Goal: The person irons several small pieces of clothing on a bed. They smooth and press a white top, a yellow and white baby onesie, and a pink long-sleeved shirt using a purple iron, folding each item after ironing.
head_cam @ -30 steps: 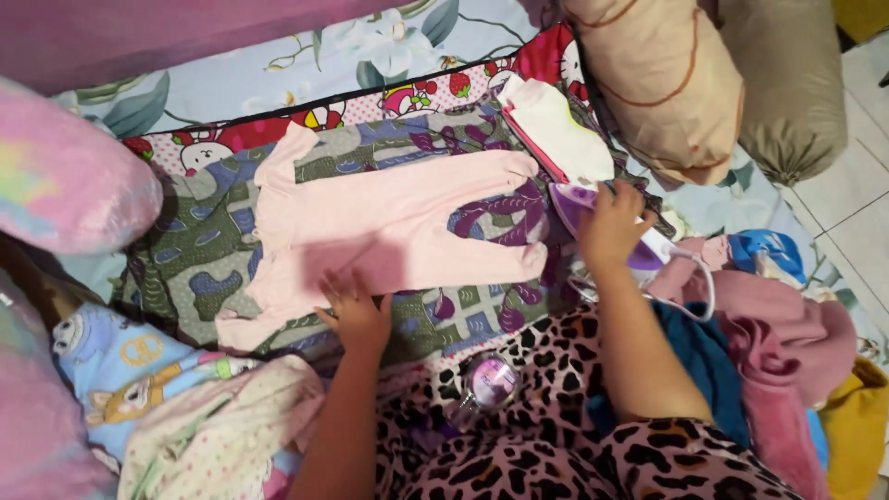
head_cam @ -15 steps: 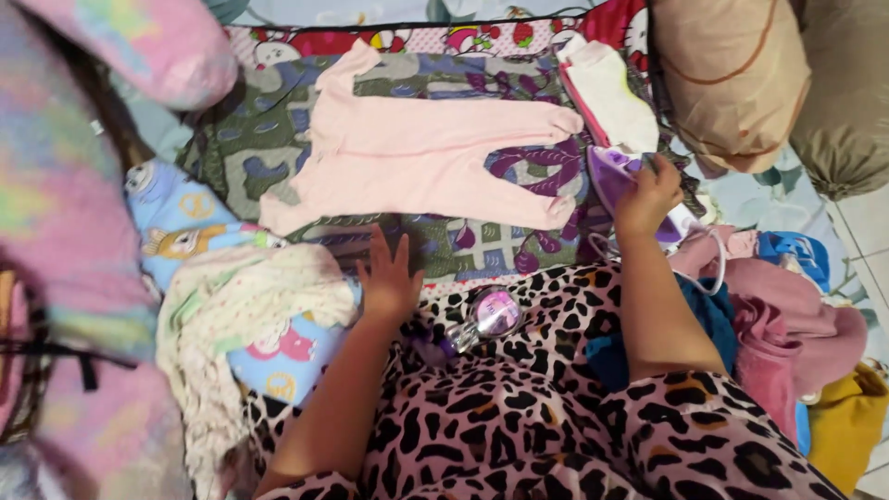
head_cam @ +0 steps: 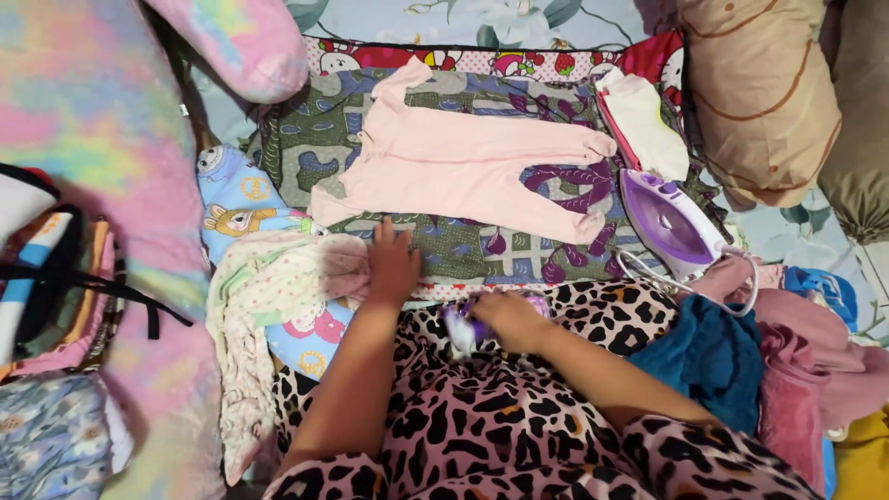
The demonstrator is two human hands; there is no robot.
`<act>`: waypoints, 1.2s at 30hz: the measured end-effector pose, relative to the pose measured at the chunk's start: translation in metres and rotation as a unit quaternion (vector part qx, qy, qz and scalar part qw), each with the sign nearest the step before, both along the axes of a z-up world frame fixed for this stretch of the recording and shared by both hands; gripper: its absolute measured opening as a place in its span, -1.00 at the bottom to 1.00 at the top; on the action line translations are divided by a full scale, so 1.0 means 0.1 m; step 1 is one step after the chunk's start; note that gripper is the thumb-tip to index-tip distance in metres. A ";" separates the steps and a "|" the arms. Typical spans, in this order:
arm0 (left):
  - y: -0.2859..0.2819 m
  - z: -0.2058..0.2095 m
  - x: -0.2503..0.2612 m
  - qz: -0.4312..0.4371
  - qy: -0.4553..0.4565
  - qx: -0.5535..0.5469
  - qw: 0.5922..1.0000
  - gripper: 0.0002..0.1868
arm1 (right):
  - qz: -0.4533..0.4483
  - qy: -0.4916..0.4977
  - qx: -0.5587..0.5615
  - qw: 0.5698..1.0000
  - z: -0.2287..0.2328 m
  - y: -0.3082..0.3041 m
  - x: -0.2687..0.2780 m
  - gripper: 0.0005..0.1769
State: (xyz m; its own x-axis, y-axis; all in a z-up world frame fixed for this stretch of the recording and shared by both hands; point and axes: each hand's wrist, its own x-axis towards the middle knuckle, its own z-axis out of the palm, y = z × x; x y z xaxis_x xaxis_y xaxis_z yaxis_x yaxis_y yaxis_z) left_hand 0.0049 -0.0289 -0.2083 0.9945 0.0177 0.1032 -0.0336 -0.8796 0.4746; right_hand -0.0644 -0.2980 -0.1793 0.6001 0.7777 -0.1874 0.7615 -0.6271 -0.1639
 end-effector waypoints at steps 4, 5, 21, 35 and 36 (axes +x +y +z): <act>0.38 -0.64 0.20 0.024 -0.025 -0.106 0.994 -0.55 | -0.299 0.157 0.201 0.919 0.31 -0.24 0.26 -0.16; 0.51 -1.05 0.45 0.036 -0.221 0.028 0.974 -0.63 | -0.328 0.209 0.406 0.827 0.32 -0.39 0.33 -0.10; 0.94 0.50 0.81 0.013 0.172 0.435 0.884 -0.52 | -0.704 0.043 0.374 0.602 1.54 -0.59 0.26 -0.63; 0.81 -0.81 0.57 -0.009 -0.270 0.271 0.924 -0.66 | -0.548 0.112 0.583 0.589 1.65 -0.50 0.27 -0.57; 0.87 -0.90 0.62 0.038 -0.265 0.275 0.923 -0.64 | -0.592 0.069 0.575 0.560 1.78 -0.41 0.25 -0.76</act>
State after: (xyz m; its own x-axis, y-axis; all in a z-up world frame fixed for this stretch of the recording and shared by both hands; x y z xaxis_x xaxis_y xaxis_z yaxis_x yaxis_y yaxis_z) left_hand 0.0670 0.0582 -0.2987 0.7995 -0.1141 0.5897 -0.0611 -0.9921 -0.1091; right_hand -0.0398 -0.3390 -0.0015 0.8649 -0.4958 -0.0785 -0.1456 -0.0981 -0.9845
